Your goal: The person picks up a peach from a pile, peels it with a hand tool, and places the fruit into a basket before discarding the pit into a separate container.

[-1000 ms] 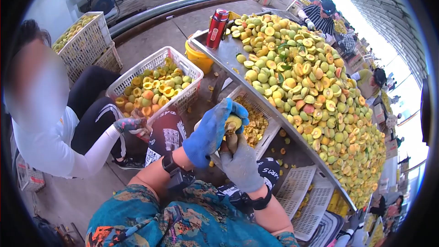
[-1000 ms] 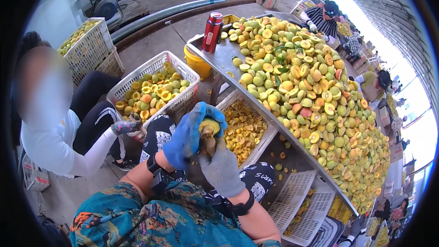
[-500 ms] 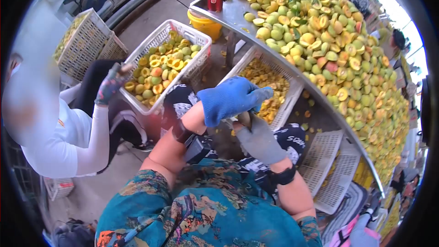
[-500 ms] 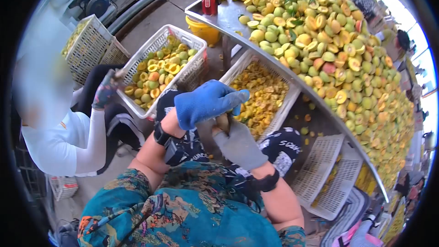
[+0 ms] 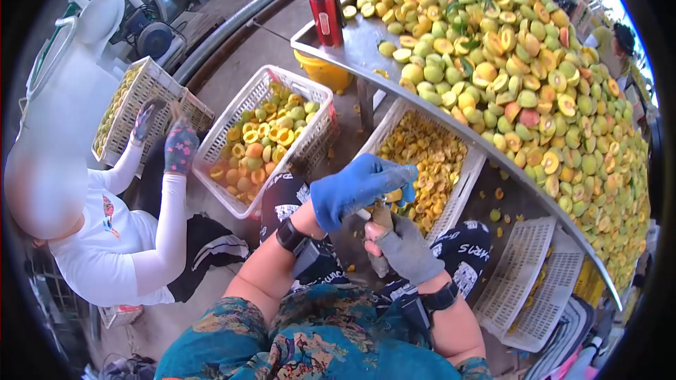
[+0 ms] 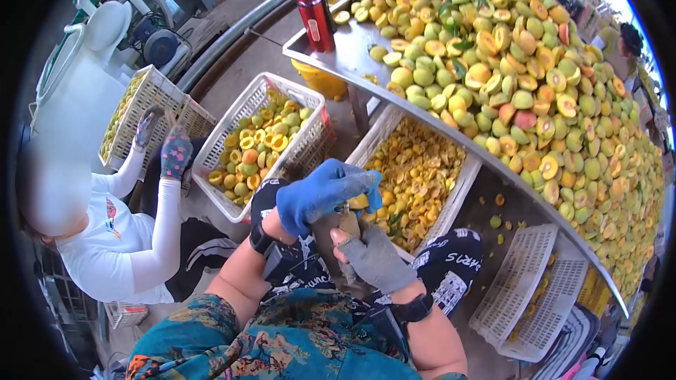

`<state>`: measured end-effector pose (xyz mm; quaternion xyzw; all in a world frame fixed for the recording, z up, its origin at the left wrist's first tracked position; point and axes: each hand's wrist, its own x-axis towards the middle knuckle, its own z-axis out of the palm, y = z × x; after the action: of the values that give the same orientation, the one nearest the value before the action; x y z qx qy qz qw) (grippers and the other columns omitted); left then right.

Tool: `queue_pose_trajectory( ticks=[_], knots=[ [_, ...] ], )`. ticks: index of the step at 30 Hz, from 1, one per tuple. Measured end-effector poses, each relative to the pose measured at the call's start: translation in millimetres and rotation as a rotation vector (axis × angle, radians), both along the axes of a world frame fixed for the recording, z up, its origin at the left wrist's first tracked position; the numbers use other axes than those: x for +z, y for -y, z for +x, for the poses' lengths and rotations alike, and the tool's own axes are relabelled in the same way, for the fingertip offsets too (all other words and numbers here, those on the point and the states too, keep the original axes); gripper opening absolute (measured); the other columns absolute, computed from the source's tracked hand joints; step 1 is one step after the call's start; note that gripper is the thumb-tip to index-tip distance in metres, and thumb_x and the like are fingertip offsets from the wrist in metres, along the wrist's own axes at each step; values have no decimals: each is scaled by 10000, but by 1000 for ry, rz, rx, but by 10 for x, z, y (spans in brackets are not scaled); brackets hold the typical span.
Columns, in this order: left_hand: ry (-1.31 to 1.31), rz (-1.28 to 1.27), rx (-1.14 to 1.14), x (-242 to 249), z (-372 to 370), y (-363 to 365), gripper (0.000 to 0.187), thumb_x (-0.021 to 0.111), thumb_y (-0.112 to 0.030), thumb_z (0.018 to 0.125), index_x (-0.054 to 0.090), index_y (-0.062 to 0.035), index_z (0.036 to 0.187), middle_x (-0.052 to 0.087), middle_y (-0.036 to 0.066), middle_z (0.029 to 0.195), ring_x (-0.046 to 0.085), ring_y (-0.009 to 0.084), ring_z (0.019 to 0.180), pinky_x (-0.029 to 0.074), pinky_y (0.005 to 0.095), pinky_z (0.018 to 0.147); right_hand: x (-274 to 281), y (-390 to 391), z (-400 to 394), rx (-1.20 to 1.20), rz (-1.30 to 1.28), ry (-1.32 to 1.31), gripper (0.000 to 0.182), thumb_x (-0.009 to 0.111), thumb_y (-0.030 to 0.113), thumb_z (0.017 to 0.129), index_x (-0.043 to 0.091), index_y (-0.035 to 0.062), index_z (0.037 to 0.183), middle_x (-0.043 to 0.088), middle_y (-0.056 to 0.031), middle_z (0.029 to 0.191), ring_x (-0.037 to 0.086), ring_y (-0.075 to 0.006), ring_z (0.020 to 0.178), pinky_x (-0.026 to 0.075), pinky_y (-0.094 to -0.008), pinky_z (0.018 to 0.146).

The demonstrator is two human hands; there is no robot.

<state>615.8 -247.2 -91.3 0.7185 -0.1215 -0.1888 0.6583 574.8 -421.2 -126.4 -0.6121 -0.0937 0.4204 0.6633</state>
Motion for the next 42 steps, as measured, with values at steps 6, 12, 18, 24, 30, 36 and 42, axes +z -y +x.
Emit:
queue_pose_trajectory(
  ticks=[6,12,18,24,30,36,42],
  knots=[
    [-498,-599,397,-290,2,363,401,531,-401,946,609,-12,886,638,108,768,632,213,725,523,329,657,-164,74,113,-51,297,-464,259,581,330,900,528,89,822,481,15,625,422,-83,482,330,-231,443],
    [-670,-718,548,-765,236,283,485,498,-509,938,570,-38,1028,634,109,866,636,254,716,530,366,569,-543,138,323,10,-41,225,397,627,321,870,600,-3,1097,620,-65,779,589,-156,705,488,-329,684],
    [-581,-1052,560,-867,391,16,503,476,-506,946,534,-70,1190,619,137,1031,609,284,845,514,381,652,-635,266,408,-150,178,133,512,699,294,852,562,36,1272,593,14,915,528,-69,822,451,-247,735],
    [1,-60,810,-468,163,-795,358,588,-299,920,582,-47,1173,608,127,1093,596,256,1001,466,341,903,-998,263,634,-354,282,-107,583,382,605,947,583,73,822,522,-1,658,489,-91,584,388,-233,545],
    [400,964,889,-304,638,-1465,333,642,-258,891,616,-26,1129,592,126,1123,549,229,1080,416,317,967,-1121,355,736,-579,484,-445,576,410,615,933,552,65,838,511,-45,656,488,-154,562,404,-274,531],
    [438,735,500,-592,2159,-318,426,668,-239,867,546,-47,1226,579,125,1166,612,200,996,502,324,846,-1302,388,808,-625,579,-410,593,421,637,918,562,61,918,528,-46,730,479,-147,629,409,-270,575],
    [-2,1186,463,-833,3021,349,760,715,-532,714,543,24,1202,607,229,1180,595,359,1099,478,409,934,-1333,436,759,-623,499,-332,566,441,615,925,562,62,952,533,-34,751,500,-122,701,420,-260,625]
  ],
)
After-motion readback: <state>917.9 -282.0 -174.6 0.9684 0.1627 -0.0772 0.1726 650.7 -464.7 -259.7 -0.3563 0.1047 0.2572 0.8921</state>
